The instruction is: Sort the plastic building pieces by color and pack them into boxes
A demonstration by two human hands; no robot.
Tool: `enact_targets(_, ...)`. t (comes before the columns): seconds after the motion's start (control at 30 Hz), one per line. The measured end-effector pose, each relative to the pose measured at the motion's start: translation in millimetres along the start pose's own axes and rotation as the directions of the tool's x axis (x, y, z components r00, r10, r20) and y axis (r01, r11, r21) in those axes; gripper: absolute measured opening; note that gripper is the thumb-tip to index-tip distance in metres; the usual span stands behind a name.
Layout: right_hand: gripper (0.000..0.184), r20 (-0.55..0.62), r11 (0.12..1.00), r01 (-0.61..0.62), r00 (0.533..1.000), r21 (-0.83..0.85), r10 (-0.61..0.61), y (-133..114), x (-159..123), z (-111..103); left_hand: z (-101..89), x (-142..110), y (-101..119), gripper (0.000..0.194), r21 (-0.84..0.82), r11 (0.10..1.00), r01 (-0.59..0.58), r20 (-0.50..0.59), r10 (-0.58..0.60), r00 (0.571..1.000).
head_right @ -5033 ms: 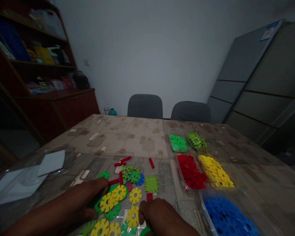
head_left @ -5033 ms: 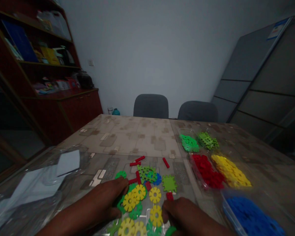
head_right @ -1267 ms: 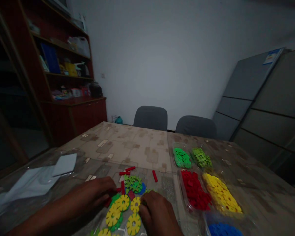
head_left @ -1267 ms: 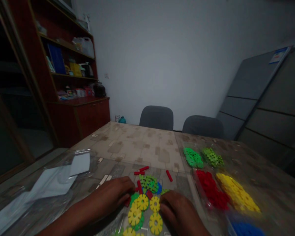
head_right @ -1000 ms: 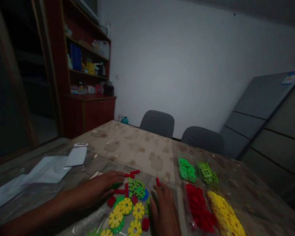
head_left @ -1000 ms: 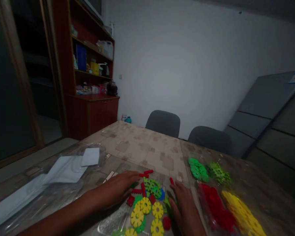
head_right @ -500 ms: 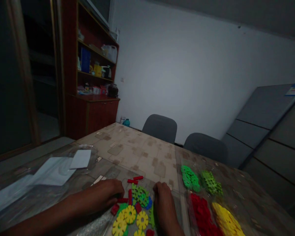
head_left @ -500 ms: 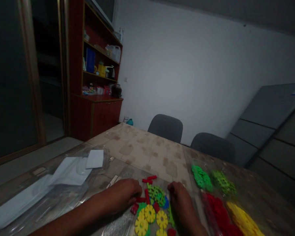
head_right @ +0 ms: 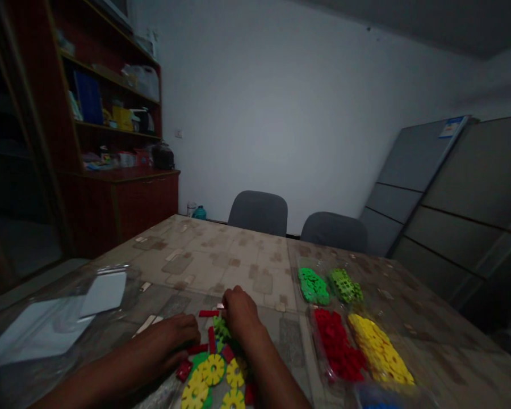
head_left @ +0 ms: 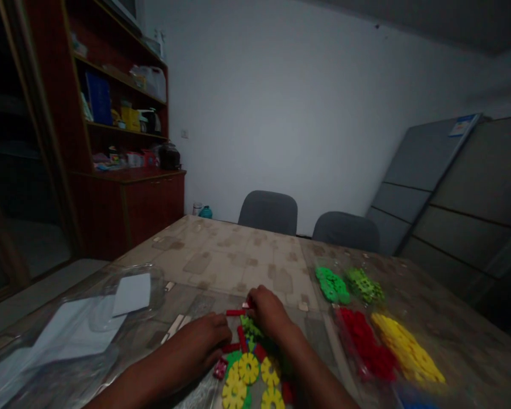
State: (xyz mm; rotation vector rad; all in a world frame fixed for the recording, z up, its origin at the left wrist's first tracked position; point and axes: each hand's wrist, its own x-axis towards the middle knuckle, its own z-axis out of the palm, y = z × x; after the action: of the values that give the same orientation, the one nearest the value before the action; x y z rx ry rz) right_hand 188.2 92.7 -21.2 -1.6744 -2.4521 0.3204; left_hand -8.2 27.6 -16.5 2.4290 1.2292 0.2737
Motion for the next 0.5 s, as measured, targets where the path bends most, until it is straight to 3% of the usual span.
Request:
enact_targets(0.23,0.016,-0.055,0.995,-0.094,0.994,0.012,0.095,1,-31,-15,0.6,1,-3,0.024,0.0,1.0,0.004,0.01,-0.004,1.0)
enact_targets(0.37,0.02,-0.122,0.993,-0.098,0.987,0.059,0.105,4,-66,-39,2.8,2,-6,0.02,0.023,1.0,-0.012,0.002,0.012,1.0)
enact_targets(0.5,0.024,-0.16,0.99,-0.109,0.98,0.089,0.122,26,-109,-68,4.8,4,-8,0.021,0.037,0.998,-0.041,0.014,0.04,0.999)
